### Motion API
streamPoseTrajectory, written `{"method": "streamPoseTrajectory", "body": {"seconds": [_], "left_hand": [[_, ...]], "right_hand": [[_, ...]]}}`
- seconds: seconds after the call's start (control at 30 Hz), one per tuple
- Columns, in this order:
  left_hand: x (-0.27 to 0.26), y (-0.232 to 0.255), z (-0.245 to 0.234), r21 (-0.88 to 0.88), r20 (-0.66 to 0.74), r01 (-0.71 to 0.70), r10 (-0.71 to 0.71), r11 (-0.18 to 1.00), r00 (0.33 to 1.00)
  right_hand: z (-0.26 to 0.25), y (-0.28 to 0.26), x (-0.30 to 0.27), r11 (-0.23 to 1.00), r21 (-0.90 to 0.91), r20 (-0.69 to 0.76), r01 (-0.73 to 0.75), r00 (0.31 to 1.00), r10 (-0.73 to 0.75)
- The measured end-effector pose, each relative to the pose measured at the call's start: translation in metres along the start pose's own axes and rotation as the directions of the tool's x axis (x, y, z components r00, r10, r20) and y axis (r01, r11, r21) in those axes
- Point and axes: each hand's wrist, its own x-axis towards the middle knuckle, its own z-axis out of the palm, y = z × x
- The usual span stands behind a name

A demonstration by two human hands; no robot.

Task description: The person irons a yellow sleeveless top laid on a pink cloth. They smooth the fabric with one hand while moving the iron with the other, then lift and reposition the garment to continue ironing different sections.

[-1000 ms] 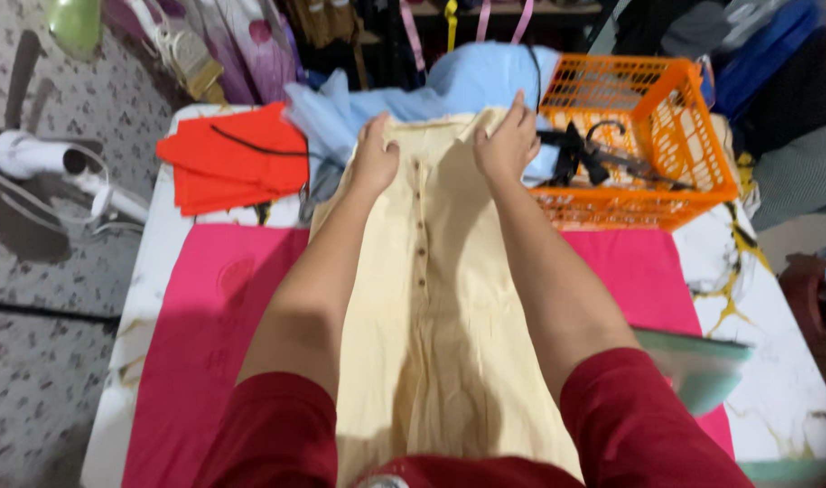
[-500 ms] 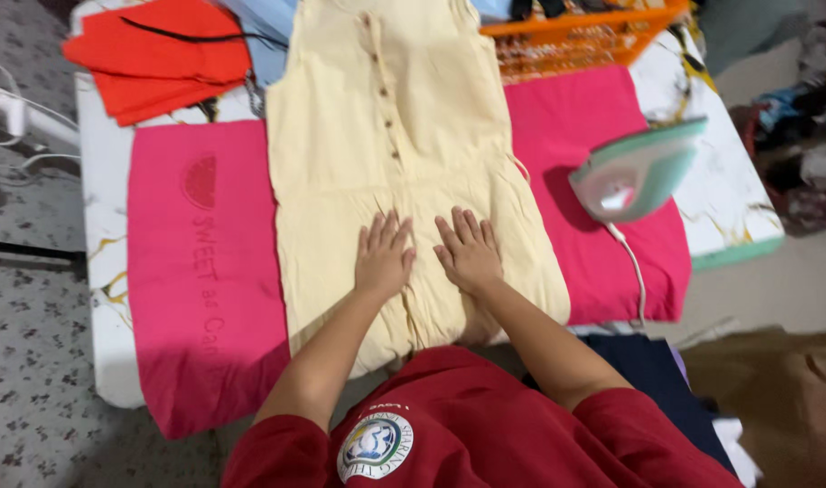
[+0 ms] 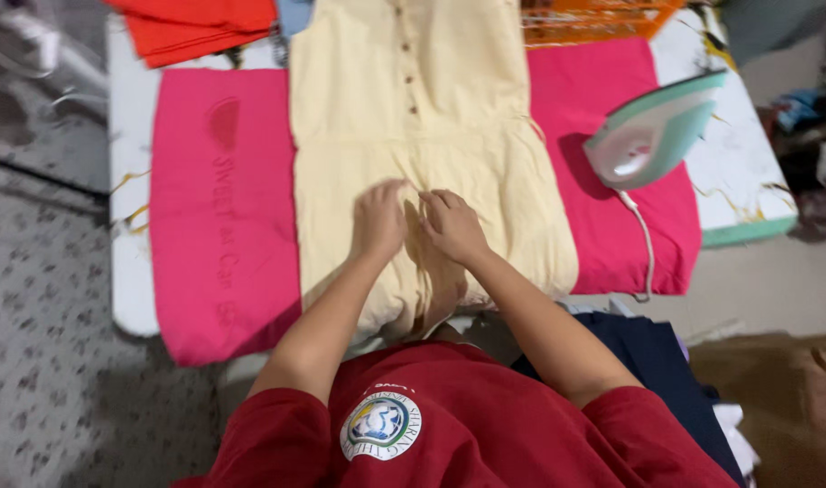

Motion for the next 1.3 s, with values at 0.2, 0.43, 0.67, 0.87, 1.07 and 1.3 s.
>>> {"method": "streamPoseTrajectory", "body": {"seconds": [0.2, 0.43, 0.67, 0.87, 1.07, 1.3], "left_hand": [[0.001, -0.095, -0.015, -0.004, -0.431, 0.398, -0.360, 0.918, 0.827], [0.033, -0.204, -0.006, -0.859, 0.358, 0.510, -0.673, 0.033, 0.647], [-0.010, -0.182, -0.047, -0.461, 0.877, 0.882, -0.206, -0.101, 0.434], [-0.031, -0.178, -0.081, -0.228, 0.936, 0.972, -0.262, 0.060, 0.236], [-0.026, -0.203, -0.105, -0.107, 0.577, 0.858, -0.671, 0.503, 0.466], [-0.016, -0.185, -0.076, -0.585, 0.470, 0.685, -0.506, 0.435, 0.723]], "right_hand": [[0.023, -0.049, 0.037, 0.983, 0.178, 0.177, 0.052, 0.981, -0.084], [0.088, -0.067, 0.097, 0.857, 0.515, 0.314, -0.021, 0.935, -0.166], [0.126, -0.023, 0.145, 0.921, 0.375, 0.209, 0.104, 0.959, -0.193], [0.151, 0.000, 0.171, 0.953, 0.286, 0.373, -0.094, 0.928, -0.020], [0.139, -0.026, 0.180, 0.964, 0.215, 0.420, -0.159, 0.906, 0.056], [0.101, -0.090, 0.155, 0.974, 0.212, 0.436, -0.082, 0.900, -0.019]]}}
